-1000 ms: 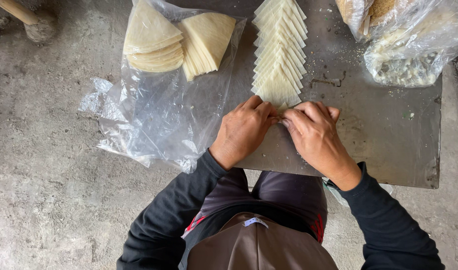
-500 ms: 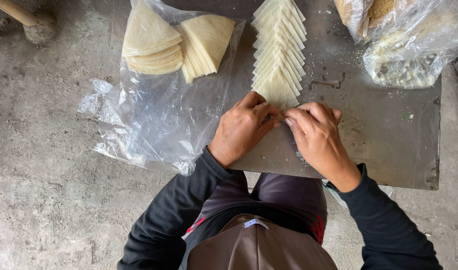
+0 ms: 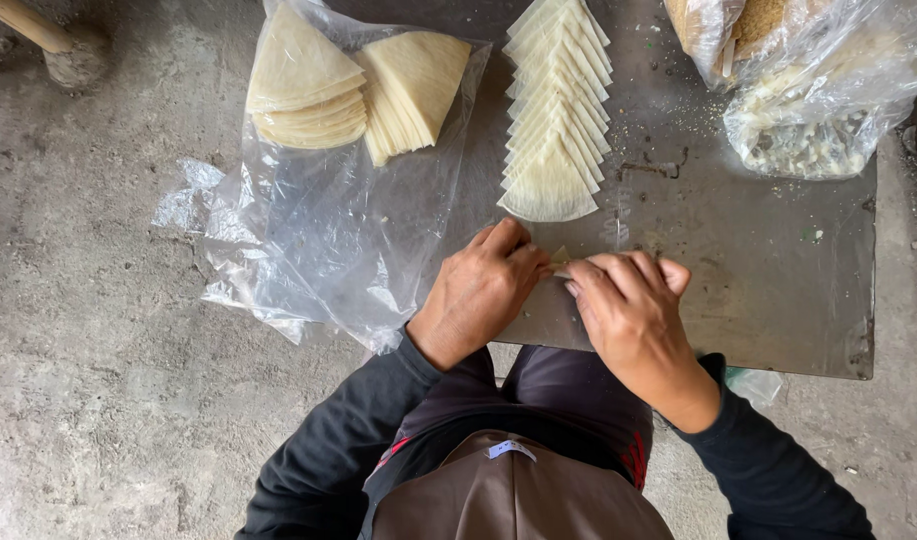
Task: The person folds thin triangular wrappers into cones, scoops a granular filling into each, and seals them into small parcels. The person repeats this process for multiple units, stacking the finished parcels on the table.
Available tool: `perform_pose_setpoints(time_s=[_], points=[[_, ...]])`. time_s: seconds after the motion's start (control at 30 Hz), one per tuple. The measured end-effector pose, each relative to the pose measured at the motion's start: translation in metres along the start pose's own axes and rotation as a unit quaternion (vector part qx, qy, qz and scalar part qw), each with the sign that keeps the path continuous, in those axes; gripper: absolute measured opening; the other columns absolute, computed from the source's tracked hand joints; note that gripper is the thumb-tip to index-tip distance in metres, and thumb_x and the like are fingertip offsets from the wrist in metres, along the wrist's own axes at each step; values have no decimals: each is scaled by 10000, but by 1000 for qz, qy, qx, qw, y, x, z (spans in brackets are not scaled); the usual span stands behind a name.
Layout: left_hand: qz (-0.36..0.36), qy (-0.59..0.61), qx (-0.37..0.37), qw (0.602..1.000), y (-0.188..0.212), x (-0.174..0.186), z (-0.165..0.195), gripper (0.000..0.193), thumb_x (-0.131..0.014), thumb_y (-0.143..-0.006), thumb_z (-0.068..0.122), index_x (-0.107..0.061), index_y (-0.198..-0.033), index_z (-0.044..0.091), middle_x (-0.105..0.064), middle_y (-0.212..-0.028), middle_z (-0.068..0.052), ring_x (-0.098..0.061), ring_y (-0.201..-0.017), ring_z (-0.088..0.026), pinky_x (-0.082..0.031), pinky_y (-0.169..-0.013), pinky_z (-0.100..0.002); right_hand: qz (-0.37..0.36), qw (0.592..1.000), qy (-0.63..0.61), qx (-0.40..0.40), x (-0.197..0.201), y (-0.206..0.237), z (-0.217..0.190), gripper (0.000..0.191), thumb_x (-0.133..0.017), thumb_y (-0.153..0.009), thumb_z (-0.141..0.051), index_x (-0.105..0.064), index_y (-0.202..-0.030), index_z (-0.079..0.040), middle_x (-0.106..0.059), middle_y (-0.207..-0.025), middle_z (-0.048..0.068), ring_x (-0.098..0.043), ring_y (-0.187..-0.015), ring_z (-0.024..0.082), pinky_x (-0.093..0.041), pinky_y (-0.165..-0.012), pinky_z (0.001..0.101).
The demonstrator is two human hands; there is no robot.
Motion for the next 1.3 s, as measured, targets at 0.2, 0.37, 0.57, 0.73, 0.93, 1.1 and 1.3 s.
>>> perform_pose_setpoints(time_s=[0.2, 0.37, 0.57, 0.73, 0.93, 1.1, 1.3], points=[[31, -7, 11, 999, 1, 1, 1, 292, -673, -925, 66, -680, -1216, 38, -598, -1104, -114, -670, -985, -284, -594, -785, -363, -9, 987, 158, 19, -1, -9, -12, 521, -731, -956, -324, -655, -1388, -41, -607, -1353, 51, -487, -1169, 218, -270, -989, 432], [34, -2, 38, 999, 2, -1, -2, 379, -639, -919, 19, -630, -1294, 69, -582, -1162, -130, -685, -956, -287, -605, -785, -361, -40, 988, 152, -5, -13, -24, 2, 616, -705, -961, -408, -608, -1435, -27, -506, -1452, 74, -444, -1216, 247, -256, -989, 453], [39, 6, 51, 998, 1, -4, -6, 324, -626, -976, 15, -616, -1300, 30, -569, -1135, -156, -685, -902, -305, -597, -748, -374, -39, 997, 44, -48, -18, -29, 24, 697, -712, -958, -349, -474, -1554, -77, -455, -1467, 137, -433, -1222, 321, -270, -983, 482], [69, 35, 64, 995, 0, -3, -11, 288, -647, -978, 26, -626, -1265, 14, -566, -1137, -168, -693, -903, -296, -610, -765, -361, -36, 996, -20, -80, -24, -25, 33, 461, -724, -960, -212, -587, -1395, -147, -489, -1382, 96, -460, -1258, 310, -312, -1036, 500], [93, 71, 89, 989, 0, 1, -14, 263, -662, -986, 35, -640, -1245, -3, -563, -1154, -188, -687, -910, -312, -603, -779, -376, 23, 995, -75, -54, -16, -27, 35, 227, -717, -991, -170, -659, -1195, -90, -578, -1230, 100, -560, -1145, 278, -379, -1006, 450], [138, 1, 82, 987, 0, 9, -11, 253, -722, -948, 78, -674, -1186, 4, -563, -1148, -168, -614, -1027, -331, -551, -893, -412, 99, 943, -253, -190, 32, 38, 46, 165, -602, -1102, -77, -626, -1230, 24, -725, -1092, 145, -718, -955, 194, -565, -839, 298], [108, -63, 73, 989, -2, 0, -9, 305, -786, -892, 162, -680, -1132, 6, -559, -1137, -173, -573, -1007, -329, -526, -866, -425, 213, 847, -343, -346, 70, 184, 84, 139, -611, -1154, -22, -604, -1250, 78, -713, -1139, 172, -693, -961, 155, -571, -889, 274]])
Point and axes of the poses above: each hand's wrist, its own y-axis away from the middle knuckle, its own x-axis out of the back of the hand, z = x × y, the point moved 6 cm from there along -y, towards the middle knuckle
